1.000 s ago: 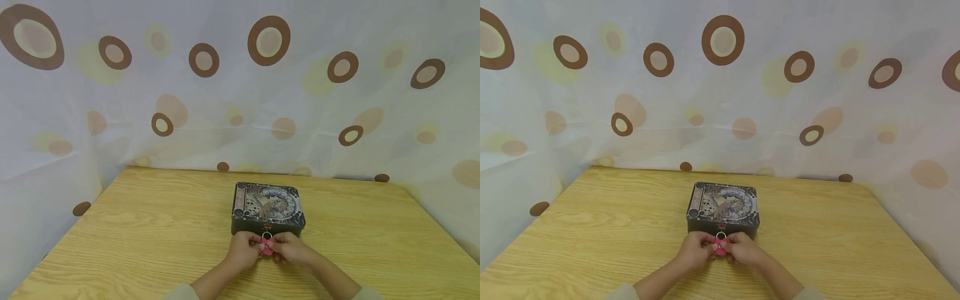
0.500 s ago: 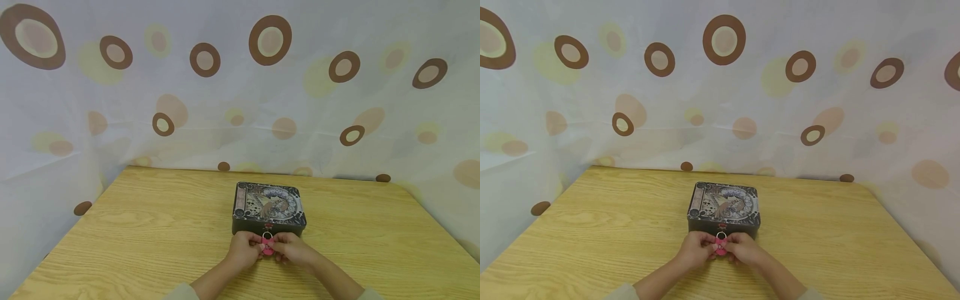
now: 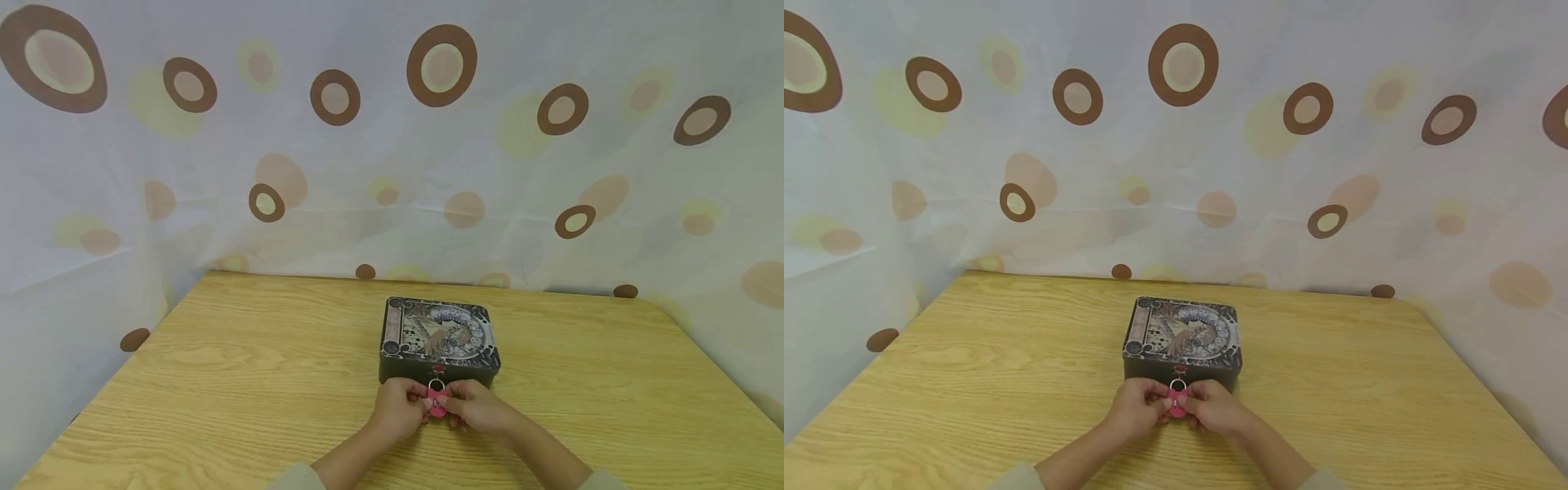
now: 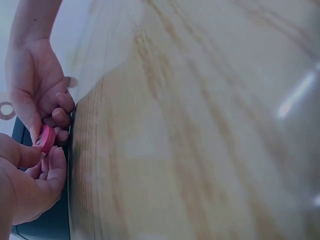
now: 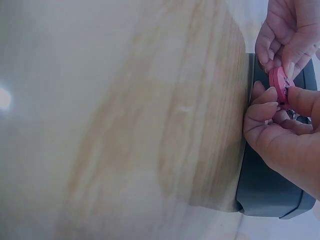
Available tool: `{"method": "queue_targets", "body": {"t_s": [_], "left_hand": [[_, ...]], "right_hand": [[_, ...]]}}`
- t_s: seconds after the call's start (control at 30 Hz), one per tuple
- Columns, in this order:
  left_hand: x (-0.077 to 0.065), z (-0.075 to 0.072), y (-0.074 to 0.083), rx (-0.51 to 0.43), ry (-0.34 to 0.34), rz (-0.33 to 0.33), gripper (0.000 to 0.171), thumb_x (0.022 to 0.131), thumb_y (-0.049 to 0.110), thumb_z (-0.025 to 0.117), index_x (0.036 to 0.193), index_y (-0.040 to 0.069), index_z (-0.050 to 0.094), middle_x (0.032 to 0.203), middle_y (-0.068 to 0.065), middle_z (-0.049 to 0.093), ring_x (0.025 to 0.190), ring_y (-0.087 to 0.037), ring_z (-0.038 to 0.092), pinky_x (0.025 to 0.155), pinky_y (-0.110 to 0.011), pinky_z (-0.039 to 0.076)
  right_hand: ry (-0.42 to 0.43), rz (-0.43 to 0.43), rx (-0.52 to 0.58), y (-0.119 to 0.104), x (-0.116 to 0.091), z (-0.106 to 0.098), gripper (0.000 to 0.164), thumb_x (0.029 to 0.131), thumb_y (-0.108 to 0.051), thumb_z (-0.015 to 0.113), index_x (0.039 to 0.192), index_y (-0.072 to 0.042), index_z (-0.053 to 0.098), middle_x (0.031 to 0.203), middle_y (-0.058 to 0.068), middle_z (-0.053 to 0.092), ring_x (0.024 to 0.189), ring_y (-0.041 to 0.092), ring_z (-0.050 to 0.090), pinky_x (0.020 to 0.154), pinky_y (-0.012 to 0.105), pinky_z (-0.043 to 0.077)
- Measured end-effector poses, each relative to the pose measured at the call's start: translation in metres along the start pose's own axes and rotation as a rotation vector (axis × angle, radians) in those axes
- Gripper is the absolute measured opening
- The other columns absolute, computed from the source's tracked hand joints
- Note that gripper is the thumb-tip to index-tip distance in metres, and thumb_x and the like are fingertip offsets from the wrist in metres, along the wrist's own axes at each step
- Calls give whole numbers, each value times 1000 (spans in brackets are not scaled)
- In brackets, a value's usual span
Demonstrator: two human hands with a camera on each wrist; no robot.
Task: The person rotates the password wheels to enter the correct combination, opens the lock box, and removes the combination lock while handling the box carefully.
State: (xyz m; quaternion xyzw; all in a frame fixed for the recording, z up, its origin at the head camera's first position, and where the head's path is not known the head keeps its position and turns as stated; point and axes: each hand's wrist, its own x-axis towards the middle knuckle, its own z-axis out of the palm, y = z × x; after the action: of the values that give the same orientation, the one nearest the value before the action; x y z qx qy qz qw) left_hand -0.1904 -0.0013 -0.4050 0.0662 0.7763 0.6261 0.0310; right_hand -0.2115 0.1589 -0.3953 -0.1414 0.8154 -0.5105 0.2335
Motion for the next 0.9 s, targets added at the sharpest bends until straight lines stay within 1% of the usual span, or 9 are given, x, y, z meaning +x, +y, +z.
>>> {"method": "queue_targets", "body": {"t_s": [0.2, 0.4, 0.63, 0.73, 0.9], "left_hand": [[0, 0, 0, 7, 2, 10, 6, 80, -11, 58, 81, -14, 63, 69, -14, 63, 56, -15, 60, 49, -22, 52], [1, 1, -1, 4, 4, 9, 6, 80, -12, 58, 81, -13, 64, 68, -13, 62, 56, -14, 60, 49, -21, 52], [0, 1, 0, 1, 7, 3, 6, 80, -12, 57, 81, -14, 63, 67, -12, 61, 55, -12, 59, 49, -21, 52], [0, 1, 0, 4, 6, 4, 6, 80, -12, 58, 81, -15, 63, 68, -12, 61, 55, -12, 59, 49, -21, 52], [0, 0, 1, 8, 2, 6, 6, 80, -12, 58, 81, -15, 63, 68, -13, 61, 56, -13, 59, 49, -21, 52]], "right_hand": [[0, -14, -9, -1, 0, 1, 22, 93, -9, 46, 87, 9, 56, 62, -1, 47, 57, 9, 44, 49, 18, 37], [6, -2, 8, 0, 0, 2, 23, 94, -10, 45, 84, 8, 56, 61, -2, 48, 57, 9, 44, 49, 18, 38], [3, -11, 46, -1, -2, 2, 27, 95, -9, 43, 92, 15, 55, 63, -2, 50, 57, 8, 47, 50, 19, 40], [4, 2, 72, -1, -2, 1, 28, 95, -10, 42, 96, 15, 55, 63, -3, 51, 57, 7, 48, 50, 18, 40], [10, 10, 81, 0, -2, -1, 28, 94, -10, 42, 96, 14, 56, 63, -3, 51, 57, 7, 47, 50, 18, 39]]}}
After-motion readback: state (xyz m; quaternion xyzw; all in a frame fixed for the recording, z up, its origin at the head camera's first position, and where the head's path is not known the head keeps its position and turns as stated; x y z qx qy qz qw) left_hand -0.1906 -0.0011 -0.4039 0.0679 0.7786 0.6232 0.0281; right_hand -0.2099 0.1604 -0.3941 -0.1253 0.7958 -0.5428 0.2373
